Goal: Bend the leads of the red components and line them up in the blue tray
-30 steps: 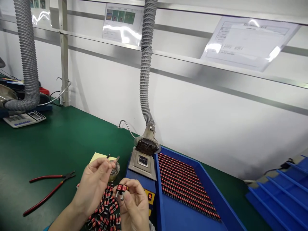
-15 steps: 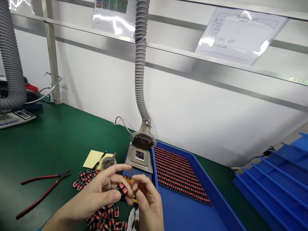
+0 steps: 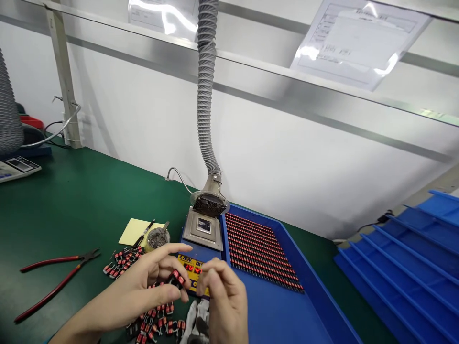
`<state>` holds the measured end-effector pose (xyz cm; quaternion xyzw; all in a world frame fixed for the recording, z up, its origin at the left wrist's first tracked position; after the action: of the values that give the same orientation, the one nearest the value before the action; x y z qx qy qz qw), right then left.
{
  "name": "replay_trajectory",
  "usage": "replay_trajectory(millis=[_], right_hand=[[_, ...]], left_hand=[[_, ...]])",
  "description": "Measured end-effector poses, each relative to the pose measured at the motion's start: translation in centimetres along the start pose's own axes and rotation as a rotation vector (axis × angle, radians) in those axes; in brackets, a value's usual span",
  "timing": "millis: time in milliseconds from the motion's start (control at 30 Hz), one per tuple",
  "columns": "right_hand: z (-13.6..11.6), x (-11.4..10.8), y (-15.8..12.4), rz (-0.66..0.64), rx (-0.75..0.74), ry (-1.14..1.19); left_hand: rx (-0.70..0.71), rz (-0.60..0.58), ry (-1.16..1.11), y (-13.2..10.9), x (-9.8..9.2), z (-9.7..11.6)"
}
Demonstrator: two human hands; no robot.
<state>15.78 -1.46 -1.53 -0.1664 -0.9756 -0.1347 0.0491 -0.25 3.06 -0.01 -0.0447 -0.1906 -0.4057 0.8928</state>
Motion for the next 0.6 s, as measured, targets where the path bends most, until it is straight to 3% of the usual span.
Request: replay_trajectory(millis=[133,267,467,600], right_hand=[[1.0,0.5,-0.3,-0.099,0.009,-0.243],[1.1,1.4,-0.2,-0.045,-0.003,-0.16],[1.2,1.8,0.0,-0.025,0.01,-0.176],[1.2,1.8,0.0,-0.043,0.026,-0.118]], left_hand=[[0.01,0.03,0.081,0.1,-0.1,0.2],[-0.001,0.023,0.131,-0.1,-0.2,0.3],[-0.002,0.112,0.235,-0.2,-0.4,-0.1],[0.046,0.074,0.231,-0.1,-0.3,-0.1]])
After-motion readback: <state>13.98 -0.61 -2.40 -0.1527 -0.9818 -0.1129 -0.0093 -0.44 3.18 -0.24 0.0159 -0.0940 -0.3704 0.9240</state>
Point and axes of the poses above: each hand's wrist, its own y-axis towards the middle knuckle, its own x-axis out of the palm, z = x × y, the point moved 2 cm from there along y, towards the middle knuckle, and after that the axes turned 10 degrees about -y, right-handed, at the moved point
